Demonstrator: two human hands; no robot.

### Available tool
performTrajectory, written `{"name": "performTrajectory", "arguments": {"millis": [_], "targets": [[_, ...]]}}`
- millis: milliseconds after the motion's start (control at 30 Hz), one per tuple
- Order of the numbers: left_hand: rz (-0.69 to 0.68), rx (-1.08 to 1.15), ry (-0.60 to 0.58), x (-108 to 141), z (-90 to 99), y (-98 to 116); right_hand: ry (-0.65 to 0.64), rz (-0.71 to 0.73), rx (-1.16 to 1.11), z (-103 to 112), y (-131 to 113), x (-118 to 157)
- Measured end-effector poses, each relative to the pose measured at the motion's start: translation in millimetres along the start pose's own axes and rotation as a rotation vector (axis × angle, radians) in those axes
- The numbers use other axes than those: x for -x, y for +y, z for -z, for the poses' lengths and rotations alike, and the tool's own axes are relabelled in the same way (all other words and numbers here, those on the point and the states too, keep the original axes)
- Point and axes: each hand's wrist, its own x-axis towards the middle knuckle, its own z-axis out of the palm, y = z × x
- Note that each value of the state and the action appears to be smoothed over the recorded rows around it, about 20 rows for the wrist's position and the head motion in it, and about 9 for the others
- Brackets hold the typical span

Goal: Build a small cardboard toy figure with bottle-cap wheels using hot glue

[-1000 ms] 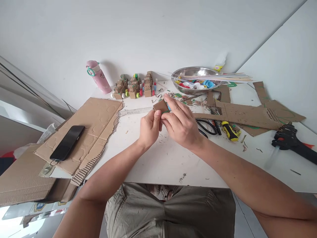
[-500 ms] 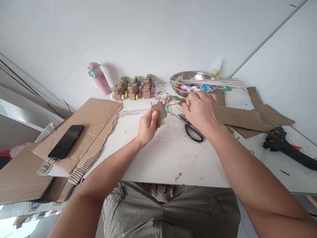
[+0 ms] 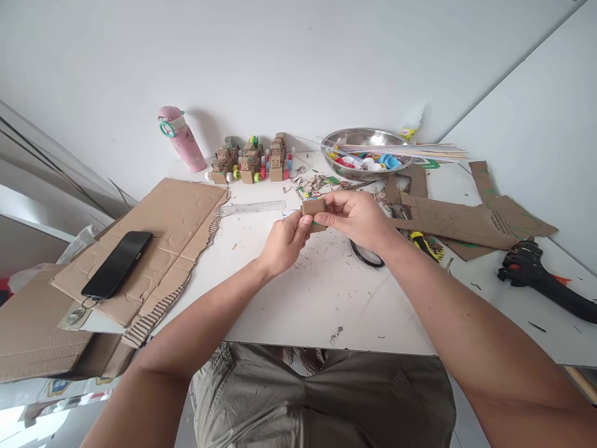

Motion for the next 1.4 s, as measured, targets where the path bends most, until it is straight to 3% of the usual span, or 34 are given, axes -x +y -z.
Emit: {"name": "performTrajectory", "arguments": {"millis": [167,433,667,1400], "targets": [[0.028,0.011,-0.131,-0.9,3.9,3.7,0.012,0.0,-0.019,1.1,7.8,2.4],[0.18,0.273,-0.328,-7.2,4.9,21.1,0.009,0.025,0.084,5.9,10.9,3.5],[0.224,0.336,-0.315,-6.2,3.6,24.9,0.002,-0.033,-0.004,0.8,12.2,3.3],[0.261,0.358,-0.32,-7.2,5.3,27.6,-0.008,0.028,0.029,-3.4,14.6,5.4]]}}
